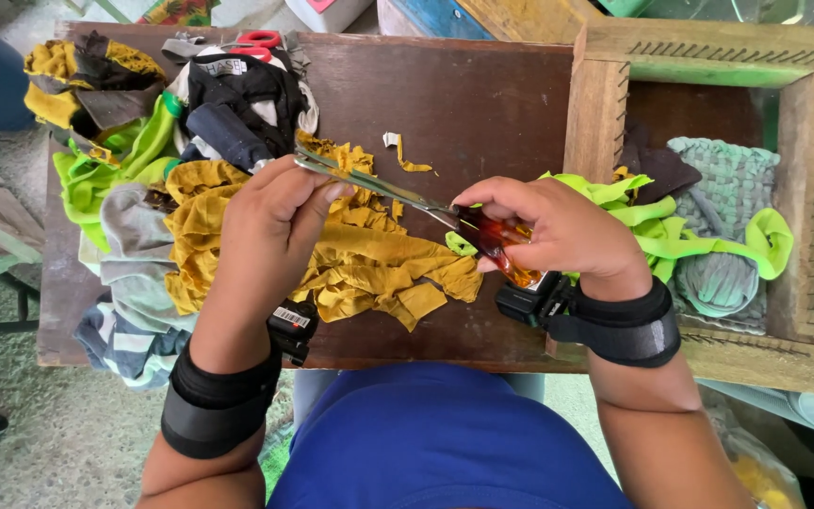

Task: The person cuts fabric scraps into strips with handheld scissors, then straightens and aligns the cut fabric pieces by hand.

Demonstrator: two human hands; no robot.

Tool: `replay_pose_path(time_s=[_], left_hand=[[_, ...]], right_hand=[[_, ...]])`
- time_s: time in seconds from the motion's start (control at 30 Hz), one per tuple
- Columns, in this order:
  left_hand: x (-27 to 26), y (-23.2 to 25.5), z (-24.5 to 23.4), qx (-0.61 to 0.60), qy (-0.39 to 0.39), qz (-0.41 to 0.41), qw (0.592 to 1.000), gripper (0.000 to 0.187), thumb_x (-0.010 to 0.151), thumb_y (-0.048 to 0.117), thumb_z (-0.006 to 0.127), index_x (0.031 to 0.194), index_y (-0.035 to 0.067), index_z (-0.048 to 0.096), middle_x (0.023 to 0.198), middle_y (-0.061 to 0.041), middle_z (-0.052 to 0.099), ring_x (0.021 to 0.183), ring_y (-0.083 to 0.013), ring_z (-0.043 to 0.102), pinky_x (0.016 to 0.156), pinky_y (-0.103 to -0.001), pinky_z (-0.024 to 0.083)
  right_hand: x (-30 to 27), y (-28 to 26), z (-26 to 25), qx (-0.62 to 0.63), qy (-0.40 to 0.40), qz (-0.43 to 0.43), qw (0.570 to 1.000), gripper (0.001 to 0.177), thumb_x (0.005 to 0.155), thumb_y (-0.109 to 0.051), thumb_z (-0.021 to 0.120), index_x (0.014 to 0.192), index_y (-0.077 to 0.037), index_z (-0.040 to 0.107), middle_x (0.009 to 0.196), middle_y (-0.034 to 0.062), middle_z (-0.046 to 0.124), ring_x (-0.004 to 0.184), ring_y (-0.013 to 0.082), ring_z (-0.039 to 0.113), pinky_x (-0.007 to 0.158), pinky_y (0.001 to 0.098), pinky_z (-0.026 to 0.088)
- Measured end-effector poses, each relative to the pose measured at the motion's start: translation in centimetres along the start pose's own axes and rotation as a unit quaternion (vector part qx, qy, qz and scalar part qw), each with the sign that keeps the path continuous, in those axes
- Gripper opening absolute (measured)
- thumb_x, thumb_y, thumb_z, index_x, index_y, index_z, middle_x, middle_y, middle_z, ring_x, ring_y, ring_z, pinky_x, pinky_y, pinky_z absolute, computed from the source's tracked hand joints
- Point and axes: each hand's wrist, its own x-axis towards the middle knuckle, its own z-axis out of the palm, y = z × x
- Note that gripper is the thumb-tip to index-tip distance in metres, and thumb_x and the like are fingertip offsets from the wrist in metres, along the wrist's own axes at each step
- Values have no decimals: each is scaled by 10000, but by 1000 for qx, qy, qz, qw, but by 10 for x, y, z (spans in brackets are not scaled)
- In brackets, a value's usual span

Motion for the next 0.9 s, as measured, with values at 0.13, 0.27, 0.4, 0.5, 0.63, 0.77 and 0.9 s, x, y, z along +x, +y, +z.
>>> replay_pose_path(time_s=[0.13,0.27,0.4,0.5,0.63,0.77,0.9], left_hand=[[0,1,-2,-8,-21,-56,998,85,1007,96,706,1022,13,709,843,-123,598,785,-294,618,700,-363,484],[-2,1,-3,-77,-38,-30,996,56,1023,83,673,1020,46,715,861,-72,619,807,-233,624,732,-330,496],[7,24,-7,-174,-35,32,984,109,975,47,642,1065,67,701,1081,-120,620,979,-252,633,854,-337,517],[3,24,-3,-159,-31,25,987,167,937,25,690,1092,79,719,1070,-118,608,927,-240,623,814,-316,521],[-1,19,-2,-120,-54,23,991,212,921,25,748,1127,76,747,967,-56,687,882,-209,653,782,-302,515],[-4,24,2,-143,-40,21,989,172,910,41,788,1048,52,685,990,-59,704,937,-204,692,847,-305,538],[-10,26,10,-163,-47,6,986,155,906,39,790,989,48,659,985,-52,716,932,-200,727,850,-308,567]], right_hand=[[-3,10,3,12,14,0,1000,548,745,-172,851,1247,-130,634,775,2,756,638,133,687,584,267,480],[-2,6,5,67,9,23,997,556,727,-136,860,1242,-127,653,735,-13,730,604,107,618,561,256,463],[2,3,10,62,69,71,993,566,760,-215,877,1249,-101,616,753,5,706,625,101,587,562,258,470],[3,4,11,0,73,79,994,532,769,-221,851,1239,-110,626,752,35,714,607,138,610,556,288,474],[6,7,15,4,47,42,998,535,748,-144,738,1269,-123,616,784,23,739,618,150,670,571,293,512],[9,11,22,-51,53,125,989,361,786,-164,740,1125,-129,621,722,78,722,616,241,693,561,360,503],[11,23,31,-143,66,139,978,242,772,-202,786,954,-116,651,781,115,727,710,340,692,615,433,527]])
